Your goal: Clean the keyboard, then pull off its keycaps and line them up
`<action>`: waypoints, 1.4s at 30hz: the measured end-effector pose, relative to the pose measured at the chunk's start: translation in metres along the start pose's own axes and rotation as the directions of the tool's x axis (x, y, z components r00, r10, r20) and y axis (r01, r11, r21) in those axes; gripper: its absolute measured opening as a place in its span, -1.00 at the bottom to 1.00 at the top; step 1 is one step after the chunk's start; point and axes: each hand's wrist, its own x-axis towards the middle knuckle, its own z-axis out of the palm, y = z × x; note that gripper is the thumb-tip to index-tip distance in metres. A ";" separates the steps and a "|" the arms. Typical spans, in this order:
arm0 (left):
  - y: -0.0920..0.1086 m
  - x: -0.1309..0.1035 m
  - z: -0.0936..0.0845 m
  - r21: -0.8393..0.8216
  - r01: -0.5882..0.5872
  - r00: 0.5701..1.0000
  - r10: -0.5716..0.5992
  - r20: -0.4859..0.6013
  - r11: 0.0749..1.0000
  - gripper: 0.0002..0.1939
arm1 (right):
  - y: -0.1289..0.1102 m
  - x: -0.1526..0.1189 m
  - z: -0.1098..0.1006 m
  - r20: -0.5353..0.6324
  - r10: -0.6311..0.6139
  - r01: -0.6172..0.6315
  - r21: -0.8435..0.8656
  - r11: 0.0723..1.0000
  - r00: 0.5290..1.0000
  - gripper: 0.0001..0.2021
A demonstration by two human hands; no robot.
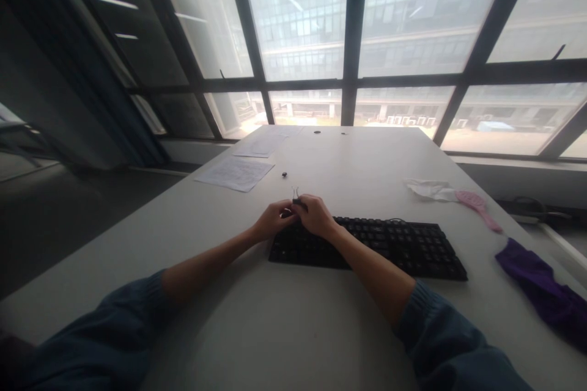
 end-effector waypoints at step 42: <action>0.004 -0.001 0.006 0.195 -0.090 0.984 0.118 -0.137 0.977 -0.80 | 0.004 0.006 -0.003 -0.113 0.270 -0.231 0.274 0.934 0.956 -0.76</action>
